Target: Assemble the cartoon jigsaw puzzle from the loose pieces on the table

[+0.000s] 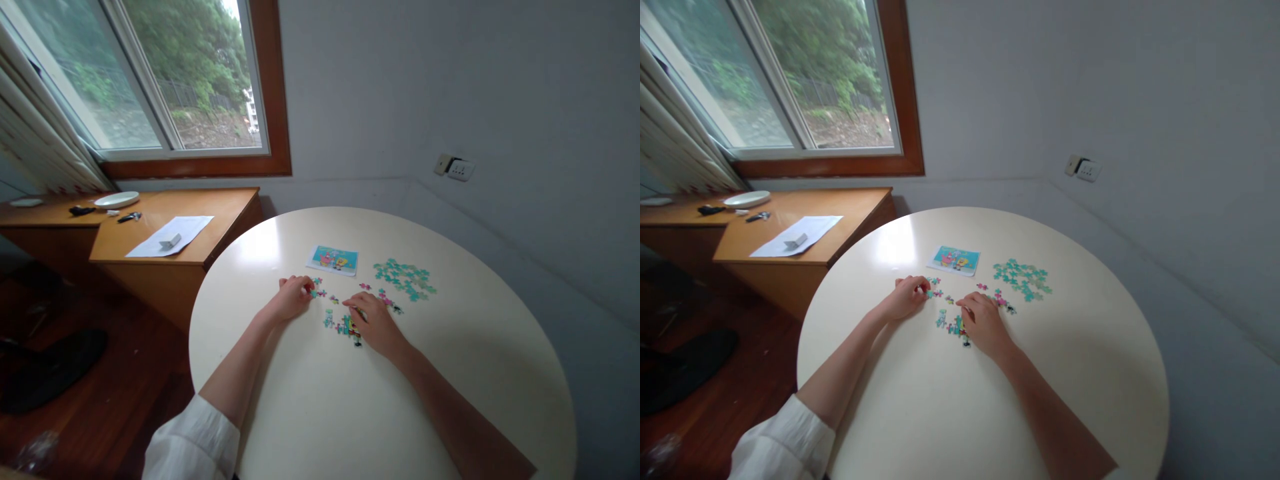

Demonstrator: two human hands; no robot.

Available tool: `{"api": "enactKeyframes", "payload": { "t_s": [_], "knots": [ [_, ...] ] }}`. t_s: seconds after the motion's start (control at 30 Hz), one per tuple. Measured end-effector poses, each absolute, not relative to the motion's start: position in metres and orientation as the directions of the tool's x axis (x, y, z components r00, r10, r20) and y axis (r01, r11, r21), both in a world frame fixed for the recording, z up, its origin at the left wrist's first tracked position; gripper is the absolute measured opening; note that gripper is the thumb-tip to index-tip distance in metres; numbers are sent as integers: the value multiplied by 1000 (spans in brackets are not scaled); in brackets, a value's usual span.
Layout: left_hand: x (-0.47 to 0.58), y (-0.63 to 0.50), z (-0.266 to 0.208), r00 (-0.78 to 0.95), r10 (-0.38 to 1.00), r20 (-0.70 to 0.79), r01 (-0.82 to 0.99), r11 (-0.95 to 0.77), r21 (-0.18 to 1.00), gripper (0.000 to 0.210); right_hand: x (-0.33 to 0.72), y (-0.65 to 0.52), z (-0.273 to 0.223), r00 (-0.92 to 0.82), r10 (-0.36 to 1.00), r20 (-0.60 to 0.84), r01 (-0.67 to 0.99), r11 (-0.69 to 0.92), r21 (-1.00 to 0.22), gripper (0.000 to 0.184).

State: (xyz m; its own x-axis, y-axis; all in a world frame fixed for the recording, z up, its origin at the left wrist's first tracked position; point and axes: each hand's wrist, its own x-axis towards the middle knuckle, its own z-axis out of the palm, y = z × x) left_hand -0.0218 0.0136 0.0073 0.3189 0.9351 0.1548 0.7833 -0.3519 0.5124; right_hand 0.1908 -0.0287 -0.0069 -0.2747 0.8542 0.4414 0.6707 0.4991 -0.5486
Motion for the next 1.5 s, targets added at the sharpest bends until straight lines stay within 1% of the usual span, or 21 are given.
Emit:
{"api": "enactKeyframes", "payload": {
  "t_s": [0.2,0.27,0.33,0.47,0.57,0.7,0.93,1.13,1.27,1.37,1.5],
  "knots": [
    [-21,11,13,329,928,177,759,-371,535,9,190,-29,-7,-276,854,442,669,501,-549,23],
    [-18,10,14,314,931,187,745,-363,560,7,190,-29,-6,-272,854,444,666,500,-553,23],
    [-15,9,16,300,932,202,694,-358,625,5,190,-29,-5,-271,850,451,657,506,-559,23],
    [-2,1,23,332,914,234,500,-381,777,5,189,-31,-1,-268,835,481,621,531,-577,23],
    [6,-6,30,392,892,224,375,-378,847,8,187,-33,2,-293,818,494,573,564,-594,26],
    [9,-9,34,415,891,186,288,-322,902,12,186,-34,2,-344,787,513,529,614,-586,29],
    [5,-7,32,456,882,118,217,-238,947,22,183,-33,2,-339,737,585,514,666,-541,23],
    [5,-6,30,447,892,71,186,-170,968,29,184,-33,2,-342,744,574,537,656,-531,20],
    [5,-5,27,460,887,30,158,-115,981,32,185,-33,1,-354,735,578,530,667,-524,21],
    [5,-5,25,463,886,25,151,-107,983,30,186,-33,1,-386,729,565,517,678,-522,21],
    [5,-4,23,440,898,24,171,-111,979,29,186,-33,1,-382,761,524,534,645,-547,21]
  ]
}}
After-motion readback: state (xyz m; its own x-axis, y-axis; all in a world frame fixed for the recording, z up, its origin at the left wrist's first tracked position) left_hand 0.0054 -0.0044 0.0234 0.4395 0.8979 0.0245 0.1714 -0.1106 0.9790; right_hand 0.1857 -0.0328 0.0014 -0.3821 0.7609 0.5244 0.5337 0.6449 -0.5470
